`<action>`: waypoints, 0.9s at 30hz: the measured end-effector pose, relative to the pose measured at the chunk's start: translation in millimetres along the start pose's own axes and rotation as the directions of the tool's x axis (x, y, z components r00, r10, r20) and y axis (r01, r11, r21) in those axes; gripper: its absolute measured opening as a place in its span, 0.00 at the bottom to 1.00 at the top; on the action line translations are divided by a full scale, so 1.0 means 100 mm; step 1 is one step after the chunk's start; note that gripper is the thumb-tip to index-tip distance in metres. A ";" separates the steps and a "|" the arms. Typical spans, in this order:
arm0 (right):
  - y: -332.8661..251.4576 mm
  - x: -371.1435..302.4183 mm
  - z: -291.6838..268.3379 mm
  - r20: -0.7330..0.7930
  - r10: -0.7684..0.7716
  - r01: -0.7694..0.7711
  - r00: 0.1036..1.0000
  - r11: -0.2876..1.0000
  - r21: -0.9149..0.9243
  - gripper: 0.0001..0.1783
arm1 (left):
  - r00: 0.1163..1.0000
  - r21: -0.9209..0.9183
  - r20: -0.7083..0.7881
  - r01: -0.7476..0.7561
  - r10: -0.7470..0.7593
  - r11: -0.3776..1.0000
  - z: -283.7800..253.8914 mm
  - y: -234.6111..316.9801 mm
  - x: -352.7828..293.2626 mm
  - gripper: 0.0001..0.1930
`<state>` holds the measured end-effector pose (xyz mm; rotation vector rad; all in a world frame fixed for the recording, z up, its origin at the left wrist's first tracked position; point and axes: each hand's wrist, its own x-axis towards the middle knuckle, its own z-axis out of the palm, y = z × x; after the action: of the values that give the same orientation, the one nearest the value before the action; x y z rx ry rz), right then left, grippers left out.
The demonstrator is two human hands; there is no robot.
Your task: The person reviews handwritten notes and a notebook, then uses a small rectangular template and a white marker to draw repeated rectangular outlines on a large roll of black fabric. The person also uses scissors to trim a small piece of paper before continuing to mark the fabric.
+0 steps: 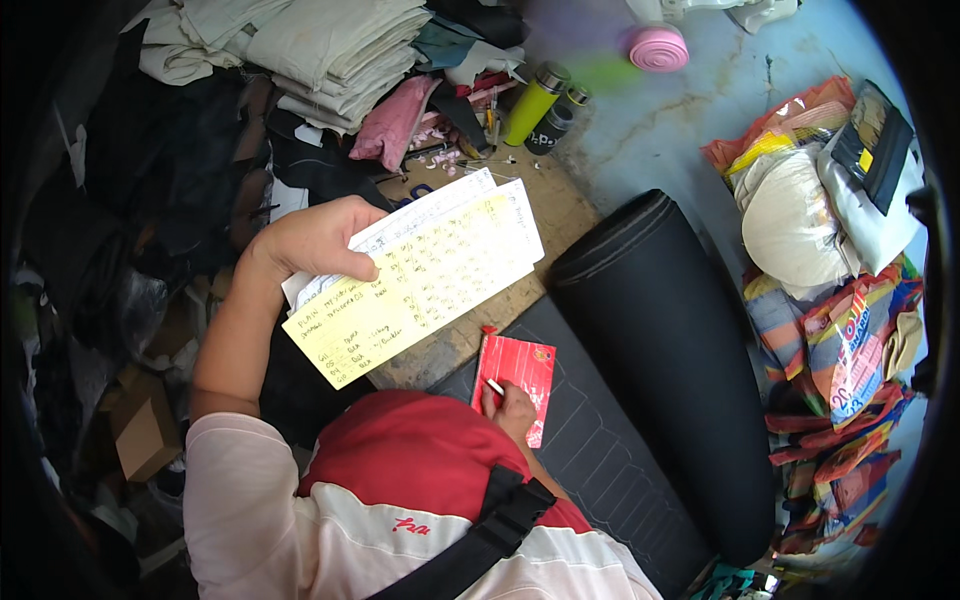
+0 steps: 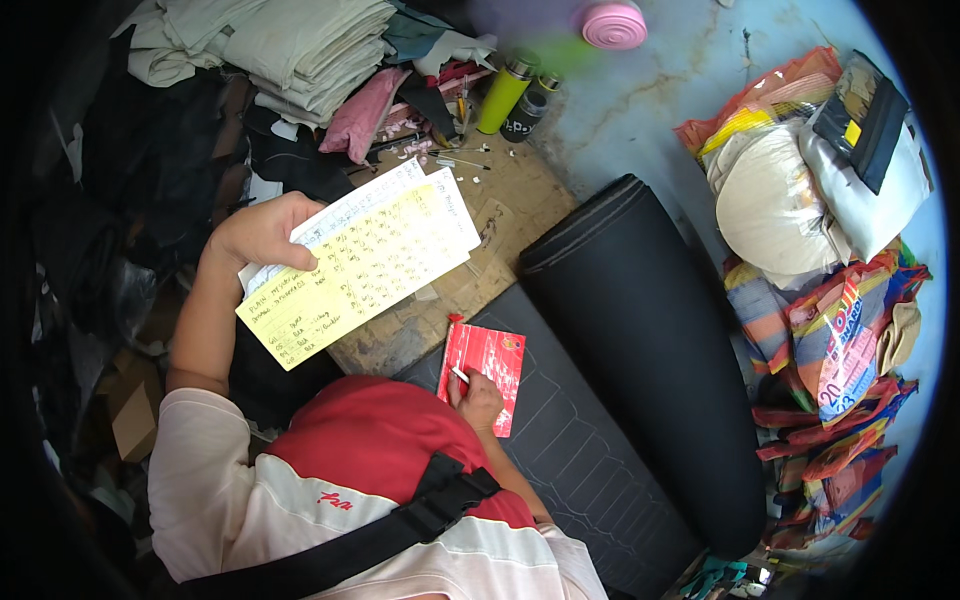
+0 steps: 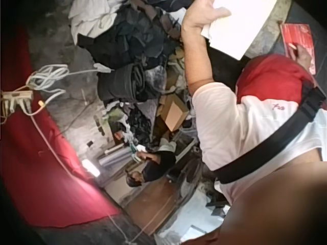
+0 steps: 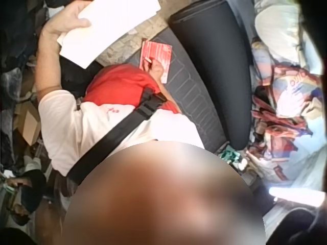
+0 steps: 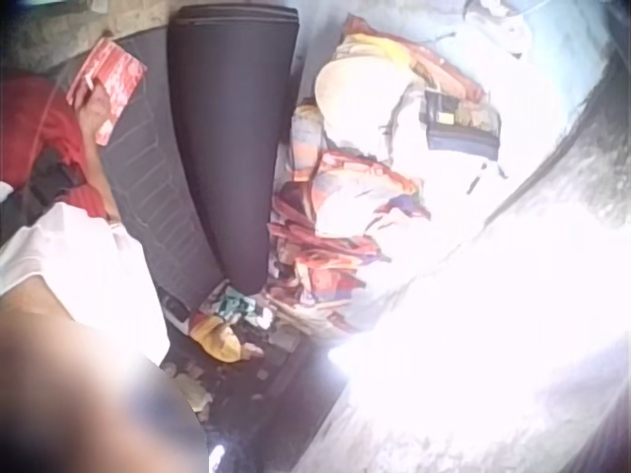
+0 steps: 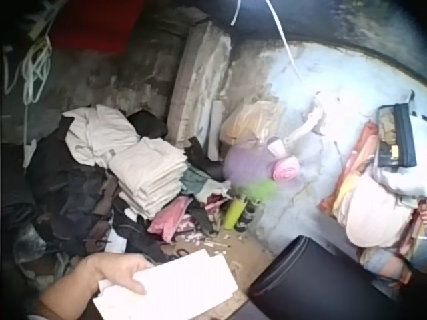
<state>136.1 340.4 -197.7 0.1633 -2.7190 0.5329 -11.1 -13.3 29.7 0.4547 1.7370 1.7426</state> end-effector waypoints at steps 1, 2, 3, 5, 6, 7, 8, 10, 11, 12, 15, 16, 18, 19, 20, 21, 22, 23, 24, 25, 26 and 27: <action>-0.01 0.00 0.01 -0.007 0.008 -0.008 1.000 1.000 0.007 0.14 | 1.000 0.020 0.016 0.004 -0.004 1.000 -0.01 0.04 0.00 0.26; 0.00 0.01 0.01 -0.005 0.003 -0.003 1.000 1.000 0.003 0.14 | 0.999 0.036 0.040 -0.012 0.011 0.999 -0.02 0.06 0.01 0.26; 0.01 0.00 0.01 0.001 0.007 -0.007 1.000 1.000 0.007 0.14 | 0.998 0.052 0.057 0.024 -0.027 0.998 -0.04 0.08 0.03 0.26; 0.01 0.01 0.01 0.007 0.020 -0.020 1.000 1.000 0.014 0.15 | 0.992 0.112 0.122 0.012 -0.026 0.994 -0.08 0.11 0.10 0.24; 0.01 0.00 0.01 0.023 0.032 -0.032 0.999 0.999 0.005 0.15 | 0.989 0.149 0.142 0.012 -0.033 0.989 -0.09 0.12 0.13 0.23; 0.02 0.00 0.01 0.040 0.042 -0.042 0.998 0.999 -0.003 0.15 | 0.986 0.163 0.162 0.003 -0.029 0.987 -0.11 0.13 0.17 0.23; 0.02 0.00 0.01 0.057 0.056 -0.055 0.997 0.998 -0.008 0.15 | 0.981 0.143 0.191 0.010 -0.038 0.990 -0.11 0.14 0.21 0.23; 0.02 0.00 0.02 0.046 0.054 -0.054 0.997 0.999 -0.002 0.15 | 0.972 0.130 0.225 0.043 -0.072 0.991 -0.09 0.18 0.29 0.22; 0.02 0.00 0.02 0.032 0.050 -0.050 0.998 0.999 0.004 0.15 | 0.968 0.148 0.243 0.033 -0.069 0.988 -0.08 0.20 0.34 0.22; 0.02 0.00 0.02 0.021 0.051 -0.051 0.998 0.999 0.013 0.15 | 0.957 0.141 0.272 0.063 -0.099 0.988 -0.07 0.23 0.39 0.23; 0.02 -0.01 0.03 0.019 0.022 -0.023 1.000 1.000 0.014 0.15 | 0.928 0.109 0.334 0.135 -0.164 0.985 0.00 0.28 0.50 0.26; 0.04 0.01 0.03 0.011 0.007 -0.007 1.000 1.000 0.015 0.15 | 0.924 0.109 0.346 0.132 -0.163 0.985 0.03 0.29 0.53 0.26; 0.06 0.01 0.03 0.004 -0.016 0.016 1.000 1.000 0.016 0.15 | 0.909 0.096 0.392 0.117 -0.146 0.988 0.10 0.30 0.59 0.26; 0.06 0.01 0.03 0.002 -0.016 0.016 1.000 1.000 0.015 0.15 | 0.912 0.121 0.384 0.105 -0.144 0.987 0.12 0.29 0.61 0.26; 0.05 0.00 0.03 0.008 -0.009 0.009 1.000 1.000 0.017 0.15 | 0.909 0.106 0.388 0.120 -0.152 0.987 0.14 0.28 0.62 0.26; 0.04 0.01 0.02 0.036 0.012 -0.013 0.999 1.000 0.008 0.15 | 0.905 0.086 0.398 0.126 -0.150 0.988 0.15 0.27 0.64 0.26; 0.03 0.06 -0.01 0.147 0.100 -0.103 0.984 0.995 0.011 0.16 | 0.900 0.063 0.410 0.130 -0.144 0.990 0.16 0.25 0.65 0.26; 0.03 0.13 -0.06 0.257 0.183 -0.191 0.949 0.982 0.005 0.16 | 0.899 0.061 0.413 0.134 -0.147 0.989 0.17 0.23 0.67 0.26; 0.01 0.22 -0.13 0.373 0.269 -0.283 0.888 0.959 -0.018 0.17 | 0.898 0.054 0.415 0.137 -0.147 0.989 0.17 0.21 0.68 0.26; -0.04 0.35 -0.16 0.360 0.313 -0.450 0.879 0.794 0.408 0.20 | 0.898 0.045 0.415 0.142 -0.147 0.989 0.17 0.18 0.68 0.26; -0.04 0.50 -0.29 0.459 0.406 -0.611 0.790 0.572 0.547 0.22 | 0.898 0.063 0.415 0.132 -0.146 0.989 0.18 0.15 0.69 0.26; -0.03 0.68 -0.45 0.612 0.487 -0.774 0.623 0.271 0.572 0.24 | 0.899 0.081 0.414 0.122 -0.144 0.989 0.19 0.11 0.70 0.26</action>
<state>88.4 351.6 -132.4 -0.7865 -2.4417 2.1850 -53.3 46.9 29.0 0.6636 1.4679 1.3813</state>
